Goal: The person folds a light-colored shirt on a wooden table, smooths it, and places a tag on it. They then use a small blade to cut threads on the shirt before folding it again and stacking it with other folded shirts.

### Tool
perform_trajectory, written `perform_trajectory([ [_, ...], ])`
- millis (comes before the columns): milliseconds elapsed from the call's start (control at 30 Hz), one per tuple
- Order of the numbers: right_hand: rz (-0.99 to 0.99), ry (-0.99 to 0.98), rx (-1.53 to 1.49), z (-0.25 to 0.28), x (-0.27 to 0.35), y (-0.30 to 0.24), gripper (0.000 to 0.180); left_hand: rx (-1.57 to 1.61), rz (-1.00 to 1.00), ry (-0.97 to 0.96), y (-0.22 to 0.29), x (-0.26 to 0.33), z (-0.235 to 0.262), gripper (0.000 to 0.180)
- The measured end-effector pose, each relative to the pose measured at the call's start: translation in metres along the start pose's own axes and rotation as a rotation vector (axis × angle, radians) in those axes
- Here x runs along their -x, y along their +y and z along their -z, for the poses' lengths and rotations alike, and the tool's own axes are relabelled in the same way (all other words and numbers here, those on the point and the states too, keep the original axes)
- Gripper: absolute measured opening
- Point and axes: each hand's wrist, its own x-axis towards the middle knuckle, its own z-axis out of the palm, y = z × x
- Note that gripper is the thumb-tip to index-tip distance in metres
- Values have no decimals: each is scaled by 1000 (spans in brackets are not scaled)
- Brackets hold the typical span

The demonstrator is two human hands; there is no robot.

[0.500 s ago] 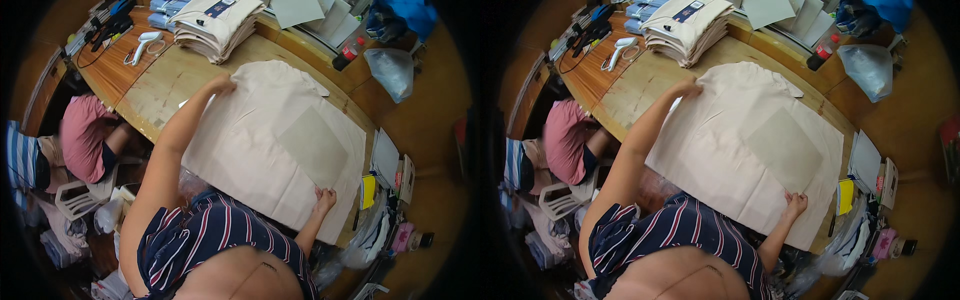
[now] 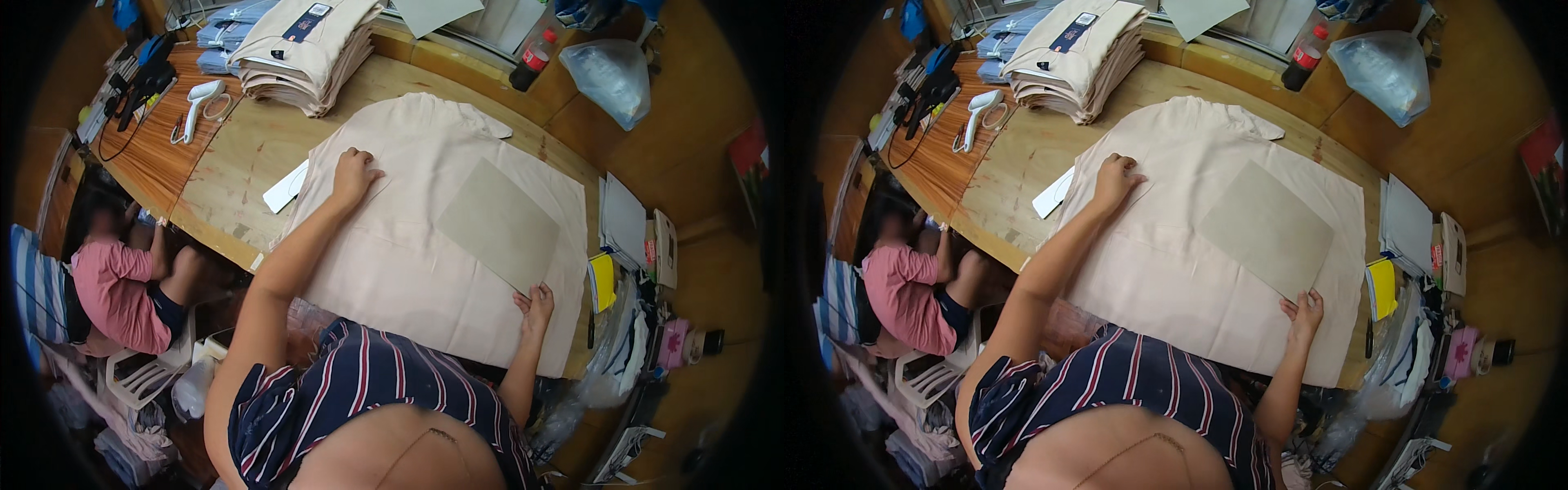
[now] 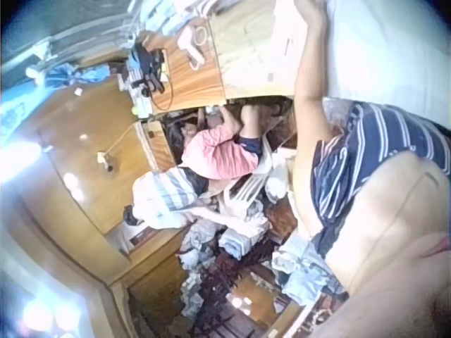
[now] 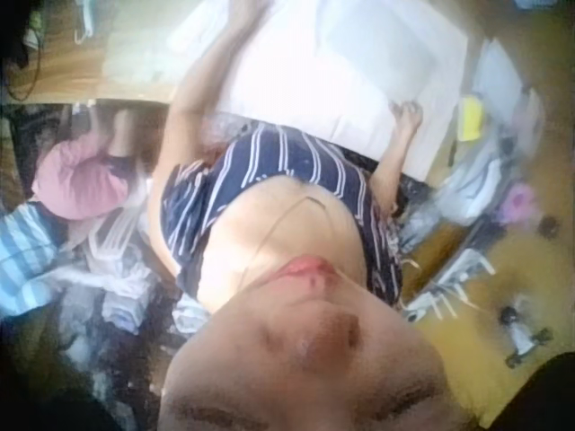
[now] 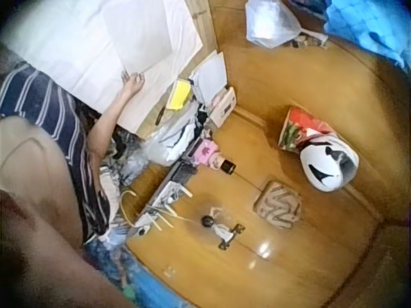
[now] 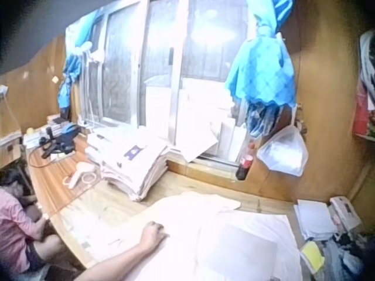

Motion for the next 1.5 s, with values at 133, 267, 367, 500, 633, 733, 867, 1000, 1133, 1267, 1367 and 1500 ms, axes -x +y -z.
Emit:
perform_trajectory([
  [133, -34, -2, 45, 1, -4, -3, 39, -63, 58, 85, 5, 0, -12, 15],
  [267, -41, 1, 51, 1, -6, -1, 36, -164, 68, 59, 4, -9, -15, 12],
  [367, -62, 1, 47, 1, -8, -1, 35, -127, 106, 79, -5, -25, -10, 14],
  [500, -74, 15, 54, -3, -5, -5, 35, 373, 421, -84, -16, -45, 4, 16],
  [633, -68, 3, 47, -2, -7, -5, 35, 549, 423, -52, -26, -52, 11, 12],
  [733, -68, 2, 47, -1, -9, -3, 37, 229, 66, -181, -11, -33, 13, 9],
  [867, -82, 6, 60, -1, -9, -4, 38, -13, -66, -132, -8, -9, 4, 11],
  [1000, -89, -1, 58, 0, -10, -5, 39, -62, -161, -53, -3, -7, -1, 10],
  [1133, -95, 3, 64, 0, -11, -5, 39, -47, -65, -24, -4, -17, -3, 10],
  [1267, -106, -9, 56, -3, -10, -9, 38, 328, 354, -105, -9, -30, 6, 15],
  [1367, -100, -9, 67, -2, -10, -10, 37, 419, 431, -72, -4, -36, 17, 12],
  [1500, -107, -9, 80, -3, -10, -11, 36, 124, 120, -185, -2, -17, 16, 7],
])
